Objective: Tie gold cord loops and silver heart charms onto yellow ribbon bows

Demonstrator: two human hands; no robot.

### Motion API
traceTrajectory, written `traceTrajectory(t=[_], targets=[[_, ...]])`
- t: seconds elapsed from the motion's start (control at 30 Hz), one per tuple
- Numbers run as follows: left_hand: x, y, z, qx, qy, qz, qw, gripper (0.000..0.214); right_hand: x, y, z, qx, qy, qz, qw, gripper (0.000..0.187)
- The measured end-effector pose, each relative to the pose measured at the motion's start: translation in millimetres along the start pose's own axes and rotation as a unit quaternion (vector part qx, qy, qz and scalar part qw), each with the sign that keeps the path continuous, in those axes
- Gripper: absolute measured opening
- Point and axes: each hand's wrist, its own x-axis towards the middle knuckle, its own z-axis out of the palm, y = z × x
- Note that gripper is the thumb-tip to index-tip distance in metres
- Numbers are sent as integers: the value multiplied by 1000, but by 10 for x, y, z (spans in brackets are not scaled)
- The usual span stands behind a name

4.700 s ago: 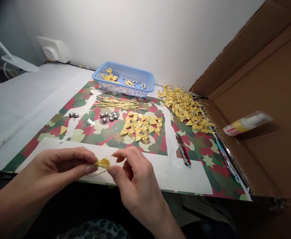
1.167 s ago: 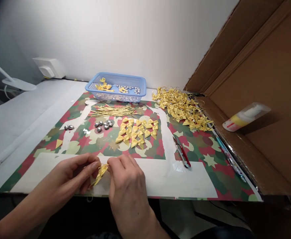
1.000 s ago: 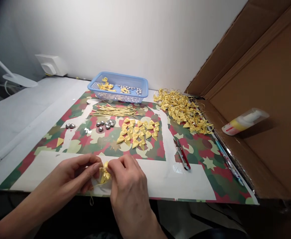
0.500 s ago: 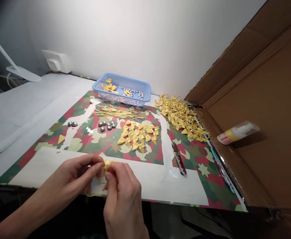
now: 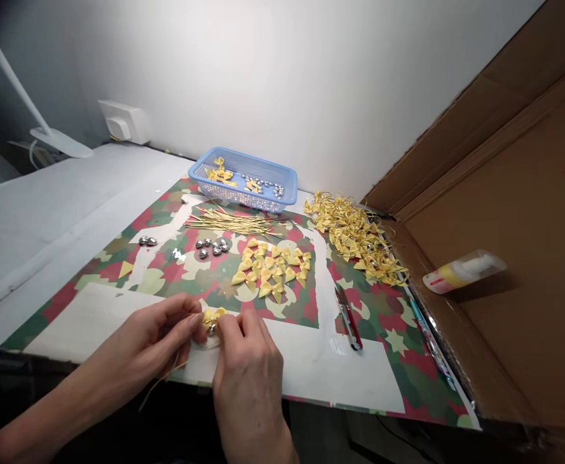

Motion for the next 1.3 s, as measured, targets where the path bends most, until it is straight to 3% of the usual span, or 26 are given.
traceTrajectory(t=[0.23, 0.47, 0.9, 1.1, 1.3], targets=[[58, 11, -12, -12, -22, -10, 1000, 41, -2, -10, 39, 46, 20, -14, 999, 28], [47, -15, -22, -1, -30, -5, 1000, 38, 22, -70, 167, 64, 67, -7, 996, 19], [74, -37, -22, -65, 3, 14, 998, 33, 17, -12, 139, 42, 24, -39, 998, 30], [99, -83, -11, -57, 1, 19, 998, 24, 1, -13, 190, 48, 50, -42, 997, 25], [73, -79, -2, -56, 2, 26, 998, 17, 64, -153, 159, 132, 51, 17, 990, 23]])
